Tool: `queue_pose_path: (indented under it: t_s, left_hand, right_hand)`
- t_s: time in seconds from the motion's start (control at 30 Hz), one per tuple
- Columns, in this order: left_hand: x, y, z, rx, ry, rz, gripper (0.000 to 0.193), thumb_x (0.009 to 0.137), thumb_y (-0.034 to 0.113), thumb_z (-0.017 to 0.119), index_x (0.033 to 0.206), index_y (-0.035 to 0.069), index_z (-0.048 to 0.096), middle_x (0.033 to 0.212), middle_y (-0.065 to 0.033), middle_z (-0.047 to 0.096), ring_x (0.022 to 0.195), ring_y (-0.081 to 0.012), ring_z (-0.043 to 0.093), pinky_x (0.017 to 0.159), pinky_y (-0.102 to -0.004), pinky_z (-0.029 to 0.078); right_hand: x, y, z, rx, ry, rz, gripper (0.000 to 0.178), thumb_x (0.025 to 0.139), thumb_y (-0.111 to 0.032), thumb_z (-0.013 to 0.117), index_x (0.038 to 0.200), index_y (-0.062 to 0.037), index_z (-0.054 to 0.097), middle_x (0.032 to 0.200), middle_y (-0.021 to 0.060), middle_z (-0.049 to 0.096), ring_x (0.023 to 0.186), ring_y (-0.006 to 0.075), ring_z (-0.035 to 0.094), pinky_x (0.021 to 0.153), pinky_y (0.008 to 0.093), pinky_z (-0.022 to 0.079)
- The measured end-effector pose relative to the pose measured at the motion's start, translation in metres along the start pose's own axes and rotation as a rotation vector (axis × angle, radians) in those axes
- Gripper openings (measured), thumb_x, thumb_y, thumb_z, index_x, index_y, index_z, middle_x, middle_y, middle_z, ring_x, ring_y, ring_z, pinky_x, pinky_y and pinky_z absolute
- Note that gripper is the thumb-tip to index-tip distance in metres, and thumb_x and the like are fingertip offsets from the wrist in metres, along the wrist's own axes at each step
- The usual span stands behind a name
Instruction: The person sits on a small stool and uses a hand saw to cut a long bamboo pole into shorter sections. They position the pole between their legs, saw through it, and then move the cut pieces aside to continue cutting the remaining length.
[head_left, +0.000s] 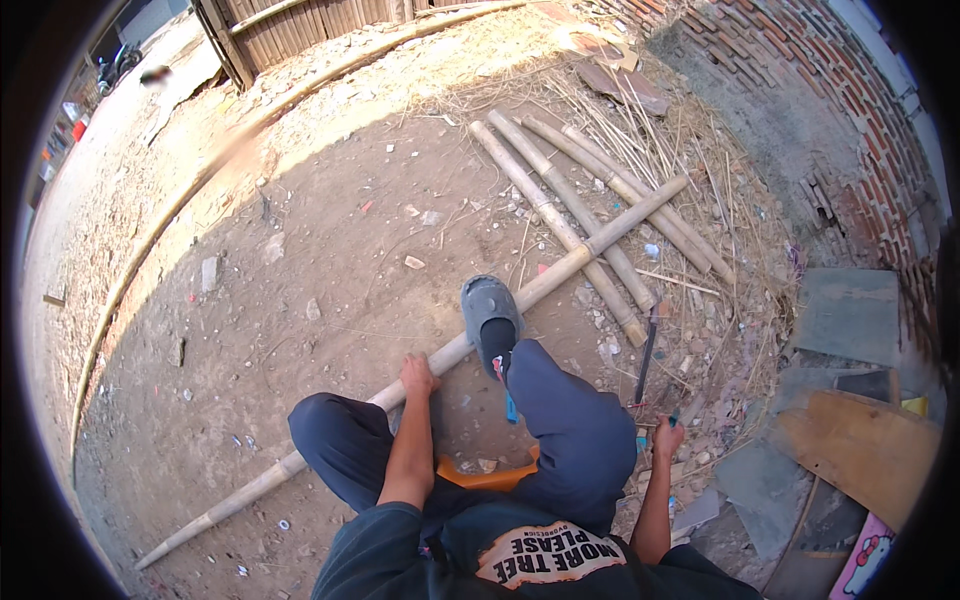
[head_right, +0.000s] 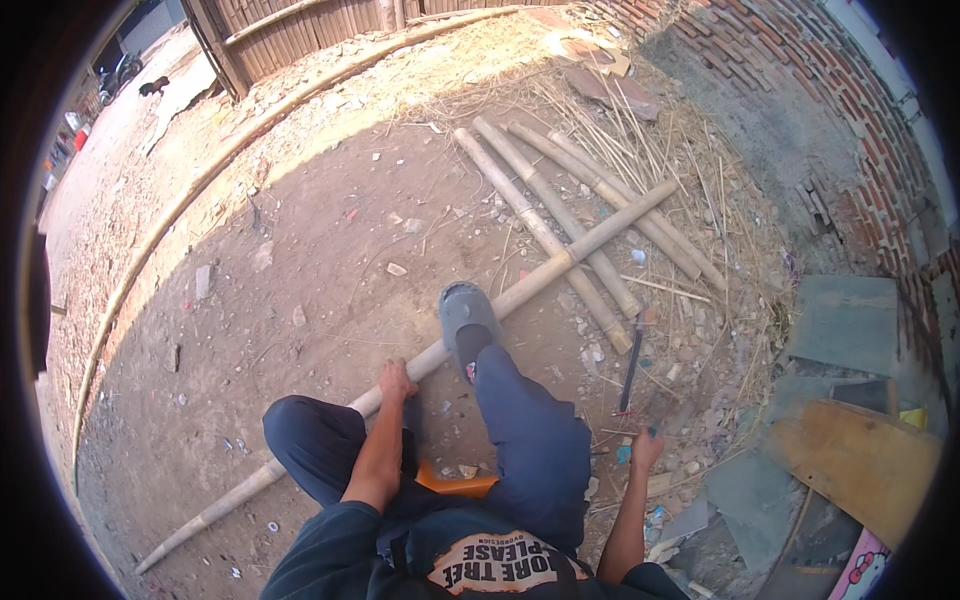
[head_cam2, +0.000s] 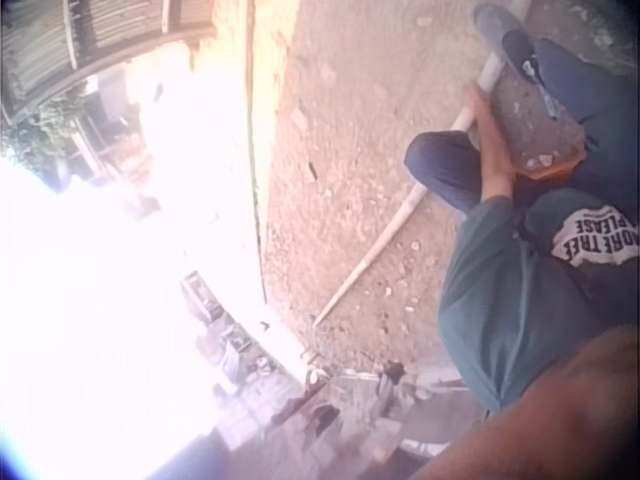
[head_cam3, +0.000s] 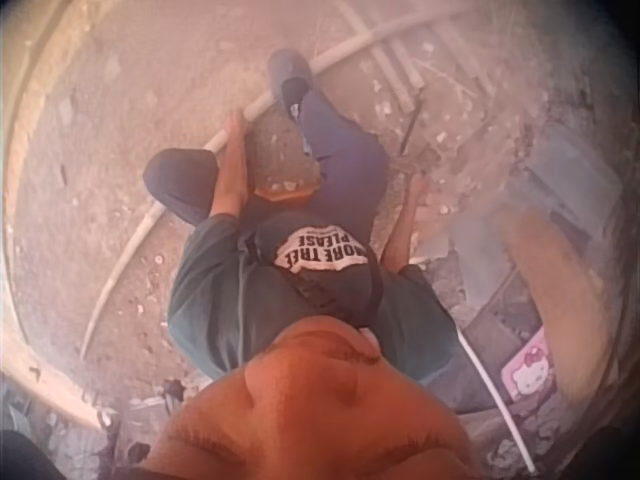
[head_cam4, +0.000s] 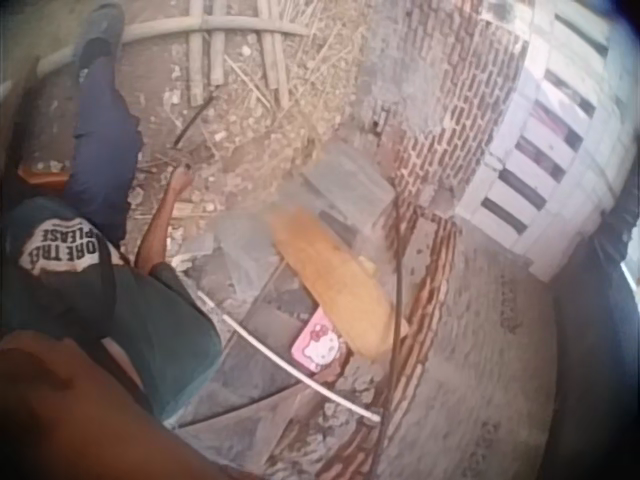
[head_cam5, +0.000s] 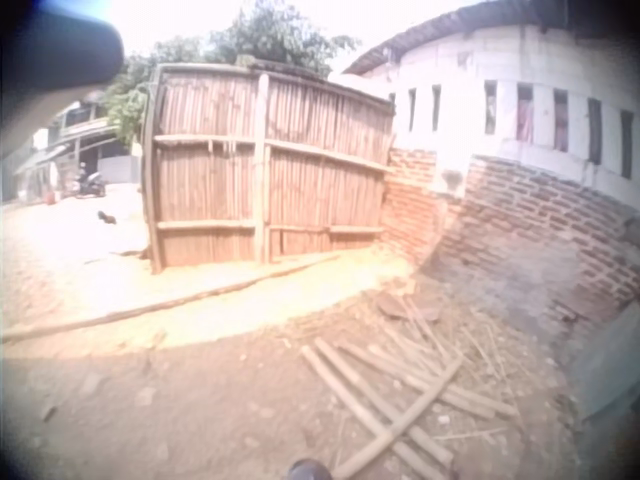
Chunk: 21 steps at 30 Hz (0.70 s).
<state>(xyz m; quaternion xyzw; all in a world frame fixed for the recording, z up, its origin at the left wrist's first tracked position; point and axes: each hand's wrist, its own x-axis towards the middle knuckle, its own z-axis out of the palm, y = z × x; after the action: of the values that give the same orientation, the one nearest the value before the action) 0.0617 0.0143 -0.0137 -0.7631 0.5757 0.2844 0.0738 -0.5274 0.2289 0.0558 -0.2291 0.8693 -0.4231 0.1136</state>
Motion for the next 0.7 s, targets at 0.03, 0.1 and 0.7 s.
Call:
queue_pose_path:
  t_s: [0.03,0.1,0.7]
  left_hand:
    - [0.002,0.001,0.001,0.002,0.014,0.009,0.052,0.070,0.016,0.082,0.118,0.009,0.064,0.127,-0.0174,0.057,0.123,-0.0337,0.058,0.099,-0.0438,0.054]
    - [0.002,-0.001,0.006,0.003,0.035,0.004,0.058,0.069,0.016,0.081,0.122,0.009,0.060,0.127,-0.0187,0.055,0.125,-0.0350,0.056,0.100,-0.0441,0.054]
    - [0.042,-0.032,0.046,0.126,0.016,-0.168,0.086,0.070,0.026,0.085,0.143,0.011,0.043,0.145,-0.0192,0.046,0.136,-0.0357,0.044,0.110,-0.0528,0.039]
  right_hand:
    - [0.008,0.013,0.003,-0.006,0.014,-0.019,0.025,0.085,-0.015,0.071,0.067,-0.0094,0.055,0.052,-0.0015,0.047,0.040,0.0113,0.044,0.039,0.0311,0.032]
    - [0.014,0.023,0.008,-0.025,0.031,-0.050,0.026,0.085,-0.015,0.070,0.066,-0.0100,0.054,0.051,-0.0014,0.047,0.039,0.0115,0.043,0.039,0.0311,0.032]
    - [-0.008,-0.065,0.061,0.031,-0.120,0.207,0.032,0.084,-0.026,0.068,0.078,0.0056,0.069,0.068,0.0132,0.065,0.064,0.0234,0.058,0.066,0.0429,0.045]
